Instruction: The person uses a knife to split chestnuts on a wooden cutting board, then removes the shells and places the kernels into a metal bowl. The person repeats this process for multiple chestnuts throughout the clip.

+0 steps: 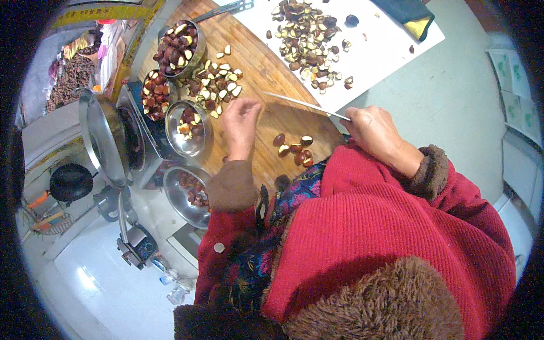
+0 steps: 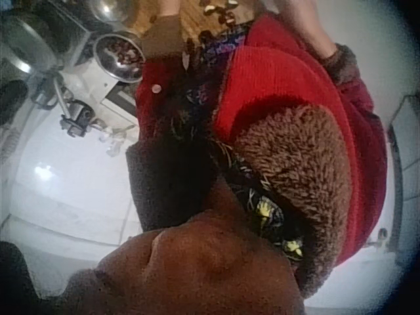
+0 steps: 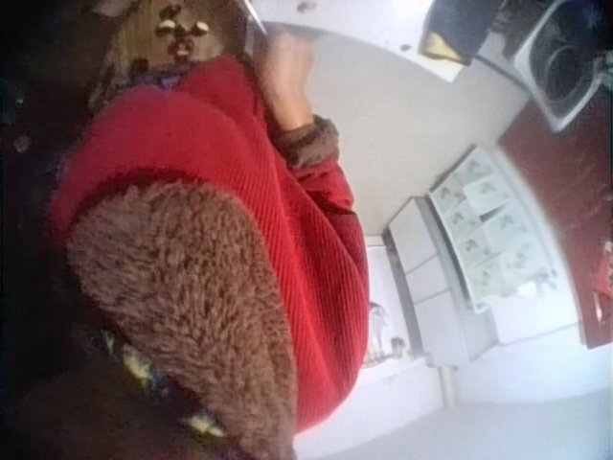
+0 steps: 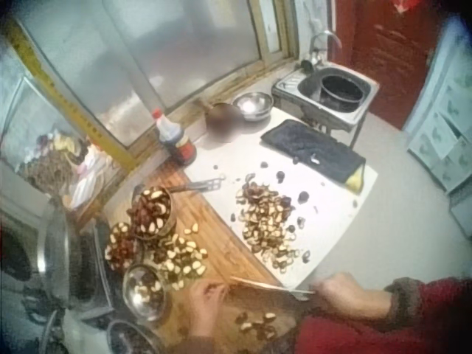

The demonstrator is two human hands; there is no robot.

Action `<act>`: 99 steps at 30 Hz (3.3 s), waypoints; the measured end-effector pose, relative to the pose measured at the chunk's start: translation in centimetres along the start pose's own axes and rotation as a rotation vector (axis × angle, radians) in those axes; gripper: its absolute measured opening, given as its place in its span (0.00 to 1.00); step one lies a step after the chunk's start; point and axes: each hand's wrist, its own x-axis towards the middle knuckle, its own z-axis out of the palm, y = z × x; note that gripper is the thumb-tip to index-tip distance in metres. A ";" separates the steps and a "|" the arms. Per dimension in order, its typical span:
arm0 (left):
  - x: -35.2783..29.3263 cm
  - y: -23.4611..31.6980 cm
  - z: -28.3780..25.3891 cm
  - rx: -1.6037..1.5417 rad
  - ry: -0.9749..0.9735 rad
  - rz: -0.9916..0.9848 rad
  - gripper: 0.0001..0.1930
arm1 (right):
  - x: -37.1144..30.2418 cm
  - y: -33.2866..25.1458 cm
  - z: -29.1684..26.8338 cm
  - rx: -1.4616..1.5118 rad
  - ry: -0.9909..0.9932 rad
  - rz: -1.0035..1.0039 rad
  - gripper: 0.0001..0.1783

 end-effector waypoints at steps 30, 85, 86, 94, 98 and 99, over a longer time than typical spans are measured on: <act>-10.0 1.1 1.0 -0.039 -0.048 -0.154 0.11 | 0.7 -1.5 0.0 0.056 -0.063 0.085 0.11; -6.8 -0.7 3.5 0.382 0.175 0.191 0.13 | 4.2 -6.2 1.1 -0.276 -0.261 -0.054 0.06; -6.5 -1.2 2.6 0.387 0.186 0.159 0.11 | 4.7 -6.2 2.0 -0.214 -0.242 -0.104 0.06; -7.4 -0.1 3.3 0.155 0.262 0.109 0.09 | 3.2 -7.7 0.7 -0.287 -0.230 -0.104 0.06; -7.6 0.7 3.5 0.079 0.231 0.002 0.09 | 2.3 -7.4 0.4 -0.273 -0.239 -0.096 0.06; -7.5 0.9 3.3 0.083 0.222 0.005 0.08 | 2.2 -7.4 0.4 -0.272 -0.241 -0.092 0.07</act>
